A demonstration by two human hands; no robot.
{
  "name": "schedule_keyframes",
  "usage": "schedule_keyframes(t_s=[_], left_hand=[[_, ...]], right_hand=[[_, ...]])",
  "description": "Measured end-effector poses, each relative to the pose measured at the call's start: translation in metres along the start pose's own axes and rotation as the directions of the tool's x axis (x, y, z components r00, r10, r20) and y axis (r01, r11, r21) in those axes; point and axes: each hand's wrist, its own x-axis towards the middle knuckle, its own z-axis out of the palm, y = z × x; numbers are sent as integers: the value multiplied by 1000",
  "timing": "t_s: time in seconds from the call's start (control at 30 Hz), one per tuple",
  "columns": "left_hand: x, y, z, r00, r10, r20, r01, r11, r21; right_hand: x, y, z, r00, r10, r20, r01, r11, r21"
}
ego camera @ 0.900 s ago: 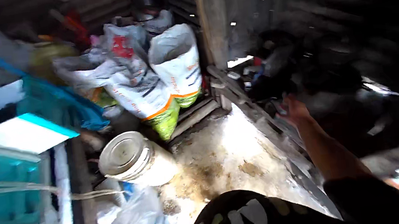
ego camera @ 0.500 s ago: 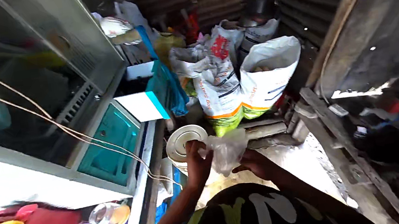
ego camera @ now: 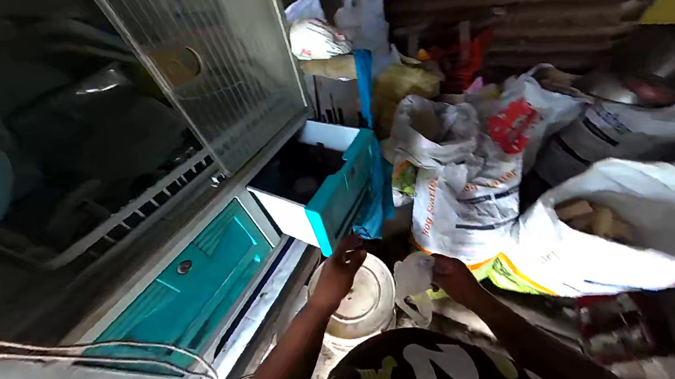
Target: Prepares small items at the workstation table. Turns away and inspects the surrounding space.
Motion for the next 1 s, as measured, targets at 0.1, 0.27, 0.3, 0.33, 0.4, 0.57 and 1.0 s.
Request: schedule_keyframes(t_s=[0.1,0.27,0.3,0.33,0.4,0.57,1.0], left_hand=[[47,17,-3,986,13,-165,-25,997,-74],[88,25,-8,889,-53,-454,-43,979,-198],[93,23,-14,868,-67,-492,-30,982,-186],[99,20,-23,846,-76,-527,-17,985,-170],[110,9,-44,799,-81,-596,-18,987,-158],[130,-8,-89,694,-158,-702,-22,971,-240],[-60,-160,62,781,-514,-356,524,848,-75]], right_hand=[[57,-13,-23,986,-16,167,11,1000,29],[134,-17,-18,903,-168,396,117,982,149],[146,-19,-13,878,-223,424,160,971,179],[156,-22,-7,853,-274,444,205,959,197],[171,-36,2,794,-374,480,308,927,213],[215,-61,35,716,-642,273,614,766,190],[291,14,-38,971,-239,-19,162,710,-685]])
